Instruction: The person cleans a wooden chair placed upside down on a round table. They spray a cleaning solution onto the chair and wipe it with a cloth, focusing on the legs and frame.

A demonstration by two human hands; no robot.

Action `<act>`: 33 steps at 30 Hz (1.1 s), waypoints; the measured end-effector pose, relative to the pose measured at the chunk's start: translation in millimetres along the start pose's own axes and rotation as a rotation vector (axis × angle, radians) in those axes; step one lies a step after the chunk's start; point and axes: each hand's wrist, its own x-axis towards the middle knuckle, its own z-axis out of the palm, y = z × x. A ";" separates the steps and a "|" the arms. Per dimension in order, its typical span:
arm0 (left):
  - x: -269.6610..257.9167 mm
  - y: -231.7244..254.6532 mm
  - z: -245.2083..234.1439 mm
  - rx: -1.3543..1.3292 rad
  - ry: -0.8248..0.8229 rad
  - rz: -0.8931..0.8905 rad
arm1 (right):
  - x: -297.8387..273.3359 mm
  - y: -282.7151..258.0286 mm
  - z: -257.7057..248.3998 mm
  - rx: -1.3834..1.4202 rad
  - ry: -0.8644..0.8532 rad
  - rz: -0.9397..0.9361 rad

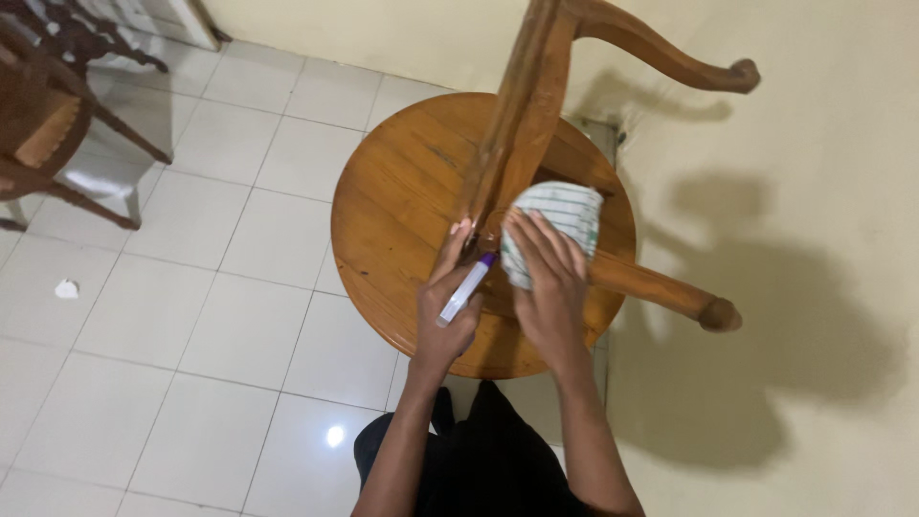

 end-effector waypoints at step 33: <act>-2.6 12.0 -6.9 -0.116 -0.047 -0.028 | -66.0 113.5 -33.0 -0.178 0.275 0.233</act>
